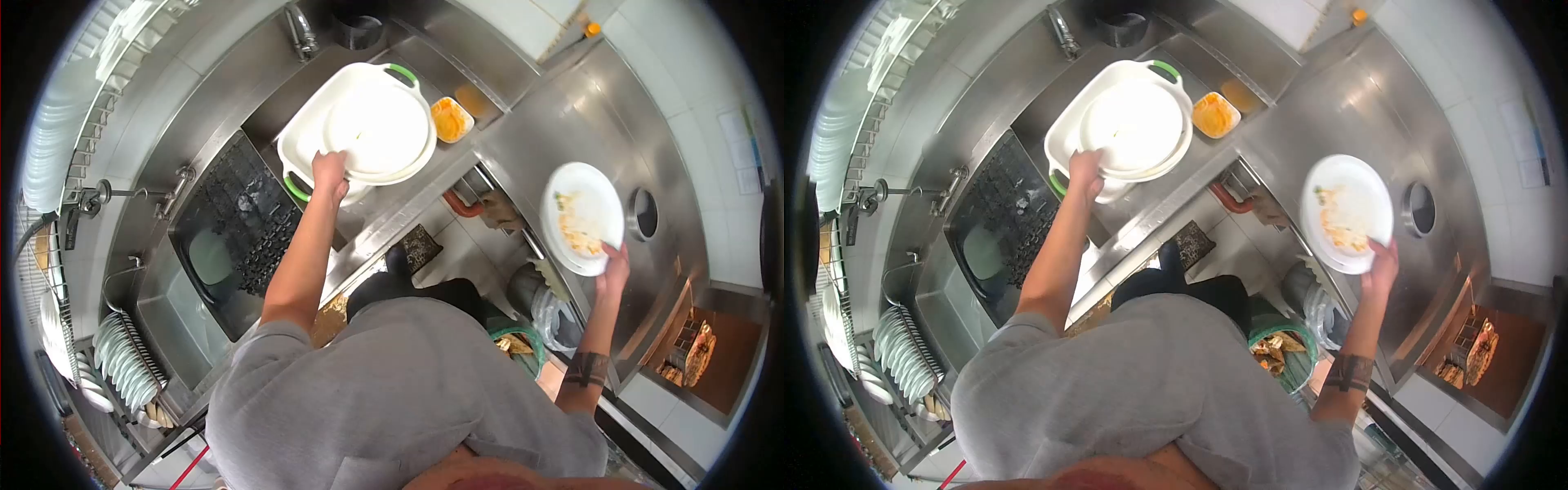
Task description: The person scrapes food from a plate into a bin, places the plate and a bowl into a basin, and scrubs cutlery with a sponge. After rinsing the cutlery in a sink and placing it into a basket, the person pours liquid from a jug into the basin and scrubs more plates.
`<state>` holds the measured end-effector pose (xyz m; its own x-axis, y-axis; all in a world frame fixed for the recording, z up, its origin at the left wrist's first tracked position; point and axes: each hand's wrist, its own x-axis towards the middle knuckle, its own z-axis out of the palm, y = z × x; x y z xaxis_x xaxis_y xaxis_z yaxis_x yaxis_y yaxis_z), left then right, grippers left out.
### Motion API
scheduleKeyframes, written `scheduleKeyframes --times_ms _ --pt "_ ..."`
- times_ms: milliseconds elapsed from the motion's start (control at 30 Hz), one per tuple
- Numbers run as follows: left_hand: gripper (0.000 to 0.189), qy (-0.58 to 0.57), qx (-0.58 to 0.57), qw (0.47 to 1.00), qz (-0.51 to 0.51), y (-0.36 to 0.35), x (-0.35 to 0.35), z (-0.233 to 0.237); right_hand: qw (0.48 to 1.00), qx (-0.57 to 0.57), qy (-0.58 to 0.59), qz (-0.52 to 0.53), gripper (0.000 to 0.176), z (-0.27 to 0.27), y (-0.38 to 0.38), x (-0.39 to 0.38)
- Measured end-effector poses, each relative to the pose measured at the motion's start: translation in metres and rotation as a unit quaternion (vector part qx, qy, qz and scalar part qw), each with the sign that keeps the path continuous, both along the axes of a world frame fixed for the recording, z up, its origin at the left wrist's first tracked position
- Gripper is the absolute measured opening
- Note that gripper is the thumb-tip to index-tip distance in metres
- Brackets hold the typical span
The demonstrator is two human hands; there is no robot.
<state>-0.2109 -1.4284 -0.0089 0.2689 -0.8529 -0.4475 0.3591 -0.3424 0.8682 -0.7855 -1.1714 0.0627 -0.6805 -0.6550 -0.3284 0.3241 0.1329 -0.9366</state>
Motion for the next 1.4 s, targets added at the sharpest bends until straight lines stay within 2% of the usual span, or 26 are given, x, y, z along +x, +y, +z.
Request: scheduleKeyframes --times_ms 167,233,267,333,433,467,533,567,633,700,733,833,867,933,967,1000,1033,1067,1100,1133,1167,1233,1267,1300,1367,1400 --pt "0.052 -0.057 0.015 0.996 0.066 -0.03 0.07 -0.091 0.988 0.042 0.0 0.15 0.058 0.003 -0.14 0.121" --pt "0.055 -0.119 0.054 0.979 0.154 -0.043 0.082 -0.123 0.975 0.017 -0.007 0.224 0.053 0.0 -0.195 0.163" --pt "0.055 -0.114 0.057 0.978 0.163 -0.045 0.083 -0.125 0.97 0.015 0.006 0.241 0.053 -0.002 -0.22 0.186" --pt "0.062 -0.201 0.115 0.96 0.159 -0.05 0.077 -0.124 0.958 0.003 0.02 0.287 0.052 -0.012 -0.27 0.224" --pt "0.064 -0.202 0.158 0.956 0.14 -0.049 0.063 -0.093 0.933 0.011 0.028 0.358 0.05 -0.051 -0.342 0.27" --pt "0.061 -0.191 0.157 0.955 0.165 -0.062 0.07 -0.141 0.924 0.023 0.014 0.381 0.049 -0.062 -0.362 0.288" --pt "0.06 -0.198 0.155 0.949 0.19 -0.062 0.063 -0.159 0.917 0.067 0.023 0.393 0.051 -0.072 -0.388 0.333" --pt "0.059 -0.203 0.144 0.946 0.208 -0.068 0.06 -0.165 0.911 0.056 0.001 0.408 0.054 -0.103 -0.407 0.344" --pt "0.06 -0.19 0.152 0.941 0.237 -0.073 0.056 -0.191 0.884 0.098 0.088 0.448 0.059 -0.112 -0.424 0.371" --pt "0.058 -0.08 0.161 0.953 0.245 -0.073 0.055 -0.202 0.867 0.125 0.098 0.473 0.061 -0.144 -0.443 0.385" --pt "0.056 0.027 0.14 0.951 0.274 -0.072 0.057 -0.209 0.854 0.147 0.114 0.486 0.063 -0.162 -0.451 0.39" --pt "0.057 0.001 0.191 0.95 0.248 -0.077 0.051 -0.169 0.845 0.182 0.034 0.501 0.068 -0.21 -0.463 0.394" --pt "0.057 -0.005 0.194 0.949 0.25 -0.078 0.052 -0.175 0.844 0.183 0.028 0.504 0.068 -0.225 -0.464 0.396" --pt "0.074 -0.037 0.187 0.961 0.202 -0.079 0.058 -0.195 0.837 0.14 0.06 0.526 0.065 -0.244 -0.467 0.403" --pt "0.074 -0.042 0.189 0.959 0.205 -0.08 0.056 -0.195 0.836 0.14 0.054 0.529 0.065 -0.246 -0.468 0.407" --pt "0.082 -0.227 0.231 0.94 0.11 -0.079 0.048 -0.194 0.815 0.128 0.134 0.55 0.062 -0.249 -0.468 0.41" --pt "0.091 -0.398 0.265 0.878 0.009 -0.074 0.039 -0.193 0.787 0.117 0.214 0.567 0.06 -0.252 -0.465 0.412" --pt "0.091 -0.414 0.293 0.86 -0.047 -0.071 0.035 -0.186 0.785 0.12 0.211 0.569 0.06 -0.252 -0.463 0.415" --pt "0.091 -0.414 0.297 0.859 -0.047 -0.069 0.035 -0.184 0.748 0.131 0.285 0.585 0.055 -0.251 -0.461 0.418" --pt "0.085 -0.421 0.302 0.849 -0.103 -0.068 0.035 -0.179 0.704 0.142 0.357 0.596 0.051 -0.25 -0.46 0.419" --pt "0.08 -0.425 0.304 0.838 -0.157 -0.068 0.037 -0.181 0.703 0.143 0.357 0.598 0.051 -0.233 -0.465 0.418" --pt "0.072 -0.416 0.317 0.844 -0.123 -0.067 0.045 -0.206 0.564 0.162 0.468 0.661 0.047 -0.188 -0.479 0.416" --pt "0.065 -0.407 0.327 0.848 -0.089 -0.067 0.046 -0.209 0.591 0.094 0.501 0.626 0.045 -0.192 -0.484 0.412" --pt "0.065 -0.407 0.329 0.848 -0.084 -0.068 0.041 -0.212 0.588 0.09 0.501 0.628 0.045 -0.198 -0.491 0.41" --pt "0.055 -0.428 0.307 0.842 0.119 -0.068 0.022 -0.216 0.576 -0.151 0.644 0.48 0.044 -0.214 -0.501 0.412" --pt "0.055 -0.432 0.304 0.84 0.12 -0.068 0.017 -0.227 0.64 -0.116 0.559 0.514 0.051 -0.231 -0.509 0.419"
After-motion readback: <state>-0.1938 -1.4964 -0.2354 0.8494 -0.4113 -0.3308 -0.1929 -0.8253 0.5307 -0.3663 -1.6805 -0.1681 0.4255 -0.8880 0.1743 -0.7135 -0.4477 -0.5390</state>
